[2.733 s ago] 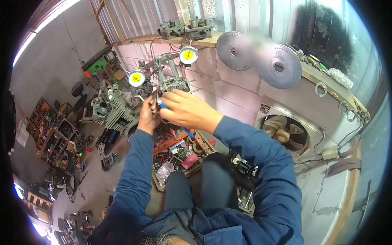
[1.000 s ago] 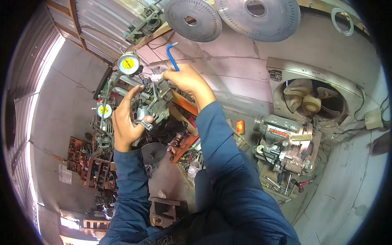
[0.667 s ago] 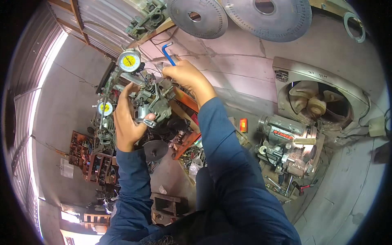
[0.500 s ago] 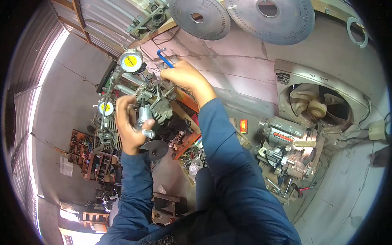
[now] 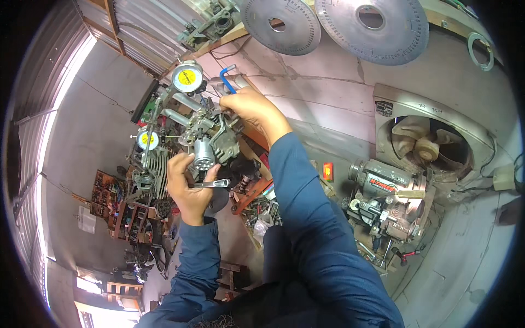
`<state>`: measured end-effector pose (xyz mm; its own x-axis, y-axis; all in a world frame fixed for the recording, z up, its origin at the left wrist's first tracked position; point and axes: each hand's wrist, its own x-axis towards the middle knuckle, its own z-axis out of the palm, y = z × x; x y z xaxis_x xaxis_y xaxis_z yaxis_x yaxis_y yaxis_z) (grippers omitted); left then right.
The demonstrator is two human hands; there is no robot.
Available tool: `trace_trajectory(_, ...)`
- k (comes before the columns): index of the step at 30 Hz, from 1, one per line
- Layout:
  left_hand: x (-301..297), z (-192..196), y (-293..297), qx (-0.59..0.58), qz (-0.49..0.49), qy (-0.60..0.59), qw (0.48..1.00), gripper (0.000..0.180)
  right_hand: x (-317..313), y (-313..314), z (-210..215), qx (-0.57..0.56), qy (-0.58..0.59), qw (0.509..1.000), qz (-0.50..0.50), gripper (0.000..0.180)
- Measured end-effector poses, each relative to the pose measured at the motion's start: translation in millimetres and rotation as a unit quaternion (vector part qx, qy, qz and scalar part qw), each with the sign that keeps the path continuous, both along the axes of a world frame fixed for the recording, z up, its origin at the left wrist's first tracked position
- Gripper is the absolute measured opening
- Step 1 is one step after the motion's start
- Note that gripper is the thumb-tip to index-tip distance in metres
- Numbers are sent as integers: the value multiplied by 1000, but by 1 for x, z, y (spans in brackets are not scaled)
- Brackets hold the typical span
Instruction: The person measures and adjusts engine components using dial indicators, then uses a wrench and a hex key to loosen or tighten parts.
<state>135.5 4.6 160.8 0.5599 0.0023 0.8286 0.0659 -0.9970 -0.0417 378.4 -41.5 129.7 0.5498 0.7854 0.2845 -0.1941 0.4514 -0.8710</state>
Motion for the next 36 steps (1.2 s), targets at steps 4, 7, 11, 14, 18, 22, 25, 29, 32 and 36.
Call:
trace_trajectory(4, -4, -1, 2, -5, -25, 49, 998, 53, -5, 2, 0, 1, 17, 1000, -2, 26)
trace_trajectory(7, 0, 0, -2, 9, -23, 49, 999, 54, -4, 2, -2, 6, 16, 1000, 3, 28)
trace_trajectory(11, 2, -4, -6, -26, 16, -1, 1000, 53, -8, -7, 0, -4, 14, 1000, 12, 28)
trace_trajectory(14, 3, -2, -8, -52, 18, -15, 998, 57, -10, -11, 1, -6, -3, 1000, 2, 26)
trace_trajectory(18, -4, -3, -17, -169, 4, -40, 985, 61, -16, -20, 8, -17, -10, 1000, -6, 31)
trace_trajectory(22, -23, -12, -19, -272, -1, -42, 961, 47, -17, -20, 12, -39, 17, 989, -138, 42)
trace_trajectory(25, -28, -14, -26, -301, -35, -73, 950, 36, -11, -22, 7, -47, 8, 952, -303, 37)
trace_trajectory(29, -34, -5, -35, -290, 0, -85, 953, 32, -23, -31, 16, -44, -157, 930, -329, 22)
trace_trajectory(32, -37, 0, -40, -290, 1, -60, 955, 27, -32, -31, 33, 28, -329, 890, -314, 17)
trace_trajectory(36, -45, -12, -45, -304, -29, -62, 950, 28, -40, -29, 40, -18, -409, 841, -354, 19)
